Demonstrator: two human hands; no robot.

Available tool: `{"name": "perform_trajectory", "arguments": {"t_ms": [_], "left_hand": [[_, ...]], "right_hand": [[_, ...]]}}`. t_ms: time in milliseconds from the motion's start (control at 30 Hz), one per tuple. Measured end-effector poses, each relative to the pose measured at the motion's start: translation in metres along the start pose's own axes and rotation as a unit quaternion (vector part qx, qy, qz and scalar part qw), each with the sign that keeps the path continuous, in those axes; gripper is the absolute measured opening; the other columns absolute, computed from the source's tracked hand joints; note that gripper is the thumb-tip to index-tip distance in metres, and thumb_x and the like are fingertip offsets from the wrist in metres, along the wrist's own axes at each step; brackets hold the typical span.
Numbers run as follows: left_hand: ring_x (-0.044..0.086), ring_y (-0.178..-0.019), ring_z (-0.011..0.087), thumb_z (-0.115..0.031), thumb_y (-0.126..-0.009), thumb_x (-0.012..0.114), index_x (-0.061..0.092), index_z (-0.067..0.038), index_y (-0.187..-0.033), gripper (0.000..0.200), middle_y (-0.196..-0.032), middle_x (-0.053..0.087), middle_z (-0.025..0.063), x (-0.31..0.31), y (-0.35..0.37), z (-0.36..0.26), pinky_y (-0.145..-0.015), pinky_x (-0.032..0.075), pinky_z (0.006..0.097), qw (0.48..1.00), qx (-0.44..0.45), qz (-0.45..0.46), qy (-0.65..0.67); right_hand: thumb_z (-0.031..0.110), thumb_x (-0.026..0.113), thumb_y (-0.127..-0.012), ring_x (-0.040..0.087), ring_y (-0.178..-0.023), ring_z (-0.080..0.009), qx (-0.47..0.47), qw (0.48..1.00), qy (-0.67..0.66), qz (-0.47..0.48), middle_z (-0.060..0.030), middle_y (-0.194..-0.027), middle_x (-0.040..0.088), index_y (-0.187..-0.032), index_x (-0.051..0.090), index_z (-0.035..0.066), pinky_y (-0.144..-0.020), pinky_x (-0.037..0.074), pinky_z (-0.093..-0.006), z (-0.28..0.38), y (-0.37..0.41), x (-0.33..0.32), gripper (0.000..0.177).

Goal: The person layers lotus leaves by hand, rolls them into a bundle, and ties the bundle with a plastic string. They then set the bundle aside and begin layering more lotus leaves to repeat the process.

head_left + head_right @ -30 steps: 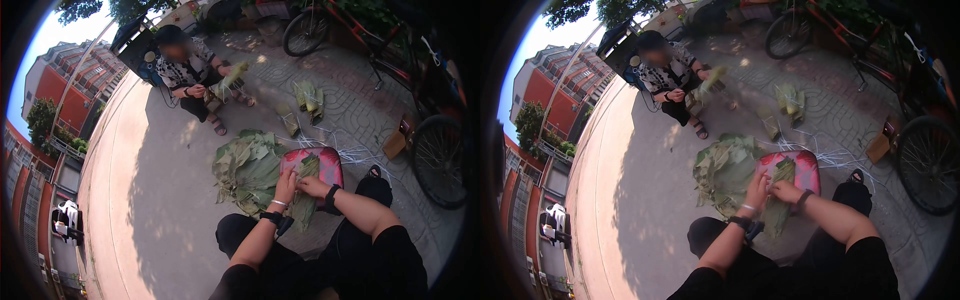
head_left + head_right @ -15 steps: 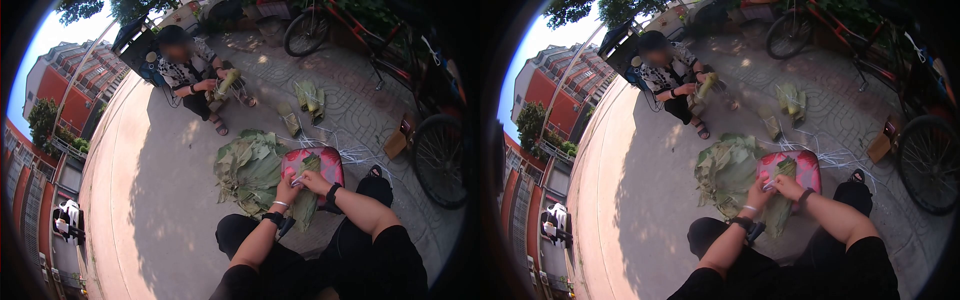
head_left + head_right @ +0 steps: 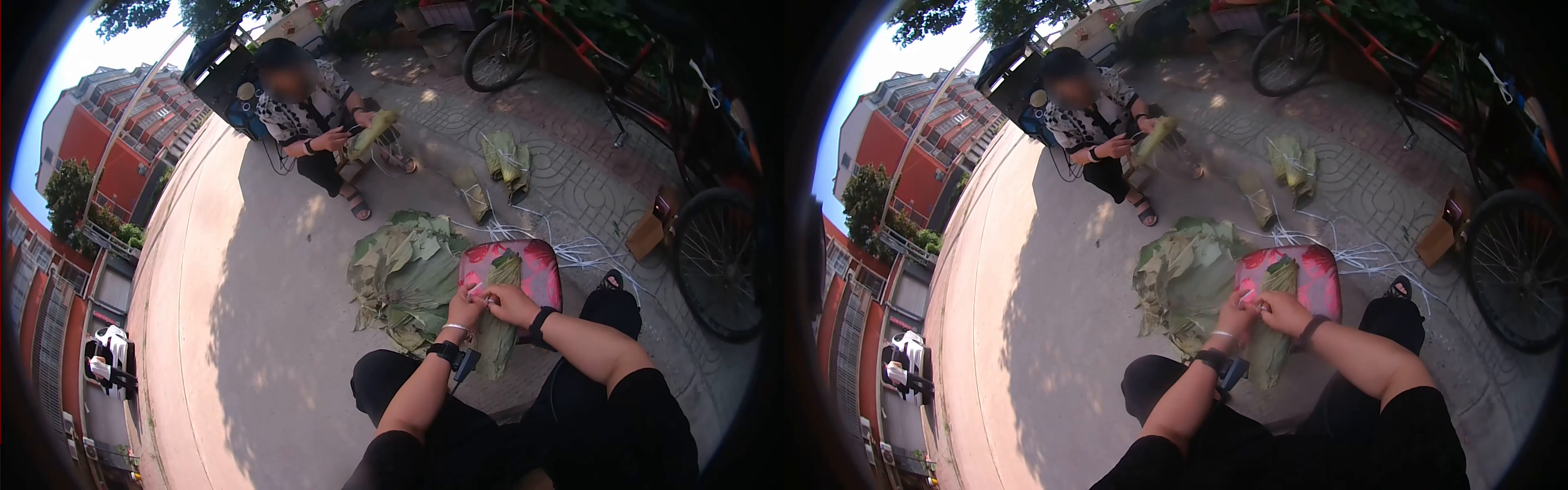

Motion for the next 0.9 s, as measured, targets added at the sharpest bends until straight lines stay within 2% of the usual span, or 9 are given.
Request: {"name": "perform_trajectory", "arguments": {"t_ms": [133, 233, 300, 400, 500, 600, 700, 800, 900], "left_hand": [[0.059, -0.070, 0.0100, 0.000, -0.078, 0.071, 0.046, 0.005, -0.132, 0.060, -0.081, 0.063, 0.0031, 0.001, 0.005, -0.008, -0.065, 0.049, 0.0242, 1.000, 0.007, 0.017, 0.003], [0.059, -0.062, 0.0109, -0.004, -0.083, 0.071, 0.046, 0.003, -0.135, 0.059, -0.083, 0.065, 0.0047, 0.000, 0.004, 0.002, -0.049, 0.046, 0.0247, 1.000, 0.018, 0.013, 0.016], [0.059, -0.063, 0.0110, -0.004, -0.083, 0.071, 0.047, 0.004, -0.134, 0.058, -0.084, 0.065, 0.0049, 0.000, 0.005, 0.001, -0.051, 0.046, 0.0243, 0.999, 0.019, 0.011, 0.036], [0.060, -0.068, 0.0109, -0.001, -0.081, 0.070, 0.046, 0.005, -0.133, 0.057, -0.082, 0.064, 0.0044, 0.000, 0.009, -0.006, -0.059, 0.048, 0.0243, 0.999, 0.013, 0.013, 0.029], [0.060, -0.069, 0.0112, 0.002, -0.080, 0.069, 0.045, 0.005, -0.132, 0.057, -0.081, 0.063, 0.0044, 0.000, 0.009, -0.007, -0.062, 0.049, 0.0245, 1.000, 0.015, 0.013, 0.024], [0.061, -0.070, 0.0122, 0.003, -0.080, 0.067, 0.044, 0.006, -0.133, 0.057, -0.082, 0.064, 0.0057, 0.002, 0.007, -0.005, -0.063, 0.050, 0.0248, 0.998, 0.011, 0.025, 0.049], [0.062, -0.073, 0.0138, 0.004, -0.081, 0.066, 0.043, 0.006, -0.133, 0.057, -0.085, 0.065, 0.0073, 0.003, 0.010, -0.010, -0.065, 0.051, 0.0255, 0.998, 0.003, 0.028, 0.061], [0.063, -0.075, 0.0150, 0.005, -0.082, 0.064, 0.043, 0.006, -0.133, 0.056, -0.087, 0.065, 0.0085, 0.002, 0.012, -0.015, -0.067, 0.051, 0.0263, 0.998, -0.004, 0.034, 0.059], [0.062, -0.071, 0.0138, 0.001, -0.083, 0.065, 0.044, 0.004, -0.134, 0.055, -0.086, 0.065, 0.0066, 0.003, 0.005, -0.002, -0.061, 0.049, 0.0252, 0.996, 0.004, 0.041, 0.081]], "right_hand": [[0.003, 0.063, -0.079, 0.064, -0.082, -0.0282, -0.060, 0.995, 0.047, -0.064, -0.0145, -0.085, 0.063, -0.094, 0.070, 0.002, -0.075, 0.051, -0.0373, 0.001, 0.003, 0.000, 0.016], [0.003, 0.064, -0.077, 0.064, -0.083, -0.0283, -0.072, 0.993, 0.070, -0.060, -0.0138, -0.087, 0.064, -0.092, 0.070, 0.001, -0.074, 0.051, -0.0377, -0.001, 0.002, 0.000, 0.015], [0.002, 0.064, -0.077, 0.064, -0.079, -0.0304, -0.098, 0.989, 0.090, -0.060, -0.0131, -0.085, 0.064, -0.094, 0.069, 0.002, -0.072, 0.051, -0.0382, -0.004, 0.001, 0.001, 0.018], [0.004, 0.062, -0.082, 0.065, -0.072, -0.0260, -0.026, 0.992, 0.115, -0.042, -0.0106, -0.081, 0.064, -0.103, 0.066, 0.001, -0.068, 0.051, -0.0357, -0.011, -0.001, 0.004, 0.022], [0.005, 0.059, -0.087, 0.061, -0.065, -0.0161, 0.080, 0.995, -0.051, 0.008, -0.0048, -0.077, 0.063, -0.116, 0.058, -0.001, -0.063, 0.049, -0.0307, -0.022, 0.000, 0.010, 0.029], [0.007, 0.060, -0.090, 0.056, -0.067, -0.0076, 0.192, 0.959, -0.186, 0.091, 0.0000, -0.076, 0.060, -0.120, 0.052, -0.001, -0.062, 0.046, -0.0263, -0.045, -0.011, 0.016, 0.032], [0.006, 0.061, -0.089, 0.053, -0.067, -0.0059, 0.194, 0.946, -0.243, 0.090, 0.0027, -0.075, 0.058, -0.121, 0.049, 0.000, -0.061, 0.045, -0.0252, -0.053, -0.014, 0.021, 0.035], [0.007, 0.063, -0.088, 0.057, -0.070, -0.0092, 0.094, 0.980, -0.158, 0.081, -0.0009, -0.076, 0.061, -0.114, 0.054, 0.001, -0.064, 0.047, -0.0274, -0.043, -0.006, 0.020, 0.028], [0.008, 0.065, -0.087, 0.062, -0.074, -0.0137, 0.101, 0.993, -0.057, 0.035, -0.0067, -0.079, 0.065, -0.103, 0.061, 0.002, -0.067, 0.049, -0.0300, -0.023, -0.001, 0.005, 0.018]]}}
Point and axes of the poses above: each hand's wrist, its own y-axis away from the middle knuckle, its own x-axis out of the palm, z = x × y, the point moved 4 cm from there along -y, towards the middle knuckle
